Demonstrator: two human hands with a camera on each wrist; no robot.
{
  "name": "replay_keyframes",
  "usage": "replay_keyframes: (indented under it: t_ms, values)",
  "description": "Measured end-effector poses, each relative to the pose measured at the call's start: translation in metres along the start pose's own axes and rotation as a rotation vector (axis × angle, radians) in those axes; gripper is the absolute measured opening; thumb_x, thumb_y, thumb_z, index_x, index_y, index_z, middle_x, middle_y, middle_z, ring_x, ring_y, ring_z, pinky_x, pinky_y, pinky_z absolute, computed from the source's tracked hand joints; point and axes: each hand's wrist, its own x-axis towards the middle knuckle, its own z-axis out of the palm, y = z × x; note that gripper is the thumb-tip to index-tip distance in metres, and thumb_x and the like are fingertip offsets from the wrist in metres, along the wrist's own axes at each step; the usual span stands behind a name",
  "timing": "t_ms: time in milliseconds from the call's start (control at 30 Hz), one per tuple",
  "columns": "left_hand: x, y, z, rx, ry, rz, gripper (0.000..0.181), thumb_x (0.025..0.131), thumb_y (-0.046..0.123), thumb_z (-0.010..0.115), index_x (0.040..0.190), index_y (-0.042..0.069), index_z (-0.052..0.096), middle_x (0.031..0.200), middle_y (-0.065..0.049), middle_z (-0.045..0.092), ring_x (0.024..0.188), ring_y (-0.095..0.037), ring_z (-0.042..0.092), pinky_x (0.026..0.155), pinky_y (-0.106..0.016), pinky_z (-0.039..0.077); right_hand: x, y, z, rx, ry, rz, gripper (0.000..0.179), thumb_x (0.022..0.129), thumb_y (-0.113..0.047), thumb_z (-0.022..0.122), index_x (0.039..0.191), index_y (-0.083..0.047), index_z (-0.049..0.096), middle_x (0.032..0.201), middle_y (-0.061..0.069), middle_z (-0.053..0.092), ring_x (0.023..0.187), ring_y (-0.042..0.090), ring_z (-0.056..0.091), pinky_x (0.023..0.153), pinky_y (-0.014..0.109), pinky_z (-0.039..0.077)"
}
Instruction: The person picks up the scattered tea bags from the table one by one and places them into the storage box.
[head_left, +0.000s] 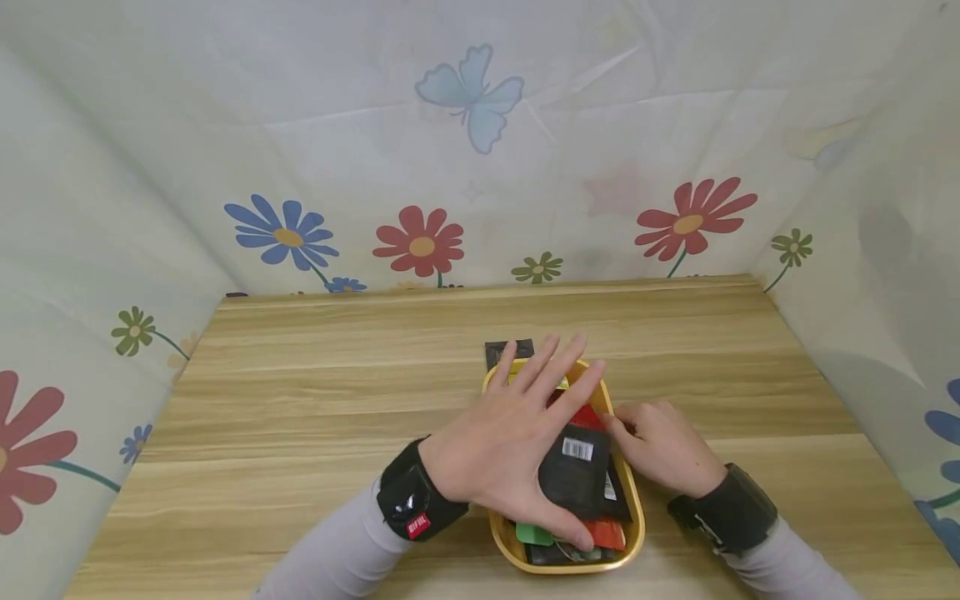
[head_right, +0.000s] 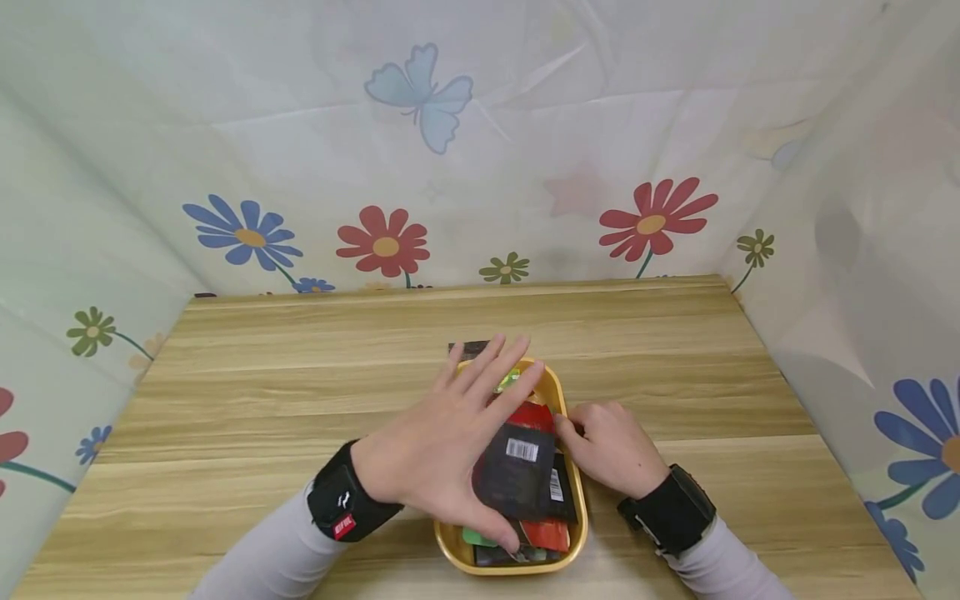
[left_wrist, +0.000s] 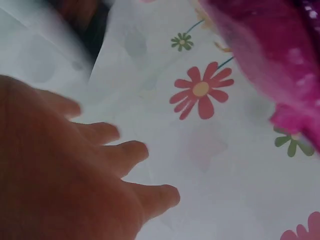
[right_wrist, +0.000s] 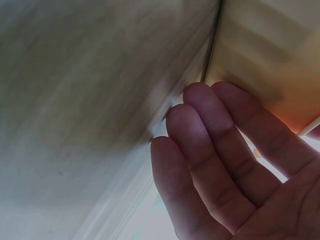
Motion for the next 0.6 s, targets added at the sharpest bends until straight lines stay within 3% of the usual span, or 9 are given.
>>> replay_keyframes:
  t_ms: [67,133,333,600]
  values:
    - [-0.002,-0.004,0.001,0.015,-0.044,-0.037,0.136,0.061,0.096,0.044,0.162,0.022,-0.007,0.166,-0.002,-0.019,0.152,-0.027,-0.013,0.115,-0.064,-0.001,0.0,0.001,0.001,-0.01,0.013,-0.016,0.039,0.099,-0.036,0.053,0.061,-0.027,0.053,0.053,-0.014,0.037,0.048,0.005,0.037,0.046,0.026,0.029]
    - [-0.002,-0.011,-0.001,0.019,-0.051,-0.067,0.134,0.062,0.095,0.044,0.162,0.023,-0.009,0.166,-0.001,-0.021,0.152,-0.027,-0.014,0.114,-0.065,0.0,0.0,0.001,0.001,-0.017,0.022,-0.028,0.039,0.099,-0.035,0.053,0.061,-0.027,0.052,0.053,-0.015,0.036,0.048,0.005,0.037,0.046,0.026,0.028]
    - [-0.004,-0.04,-0.004,0.021,-0.051,-0.156,0.126,0.068,0.093,0.042,0.163,0.025,-0.004,0.167,-0.001,-0.013,0.153,-0.028,-0.008,0.116,-0.062,0.001,0.001,0.002,0.003,-0.025,0.032,-0.038,0.039,0.099,-0.035,0.053,0.061,-0.027,0.051,0.054,-0.014,0.035,0.05,0.005,0.037,0.047,0.026,0.028]
    - [-0.009,-0.099,0.007,0.029,-0.066,-0.31,0.106,0.081,0.083,0.039,0.164,0.022,0.012,0.168,-0.007,0.0,0.153,-0.031,-0.001,0.117,-0.058,0.0,0.0,0.002,0.003,-0.039,0.038,-0.045,0.039,0.099,-0.034,0.053,0.06,-0.026,0.049,0.055,-0.013,0.034,0.051,0.006,0.037,0.049,0.026,0.028]
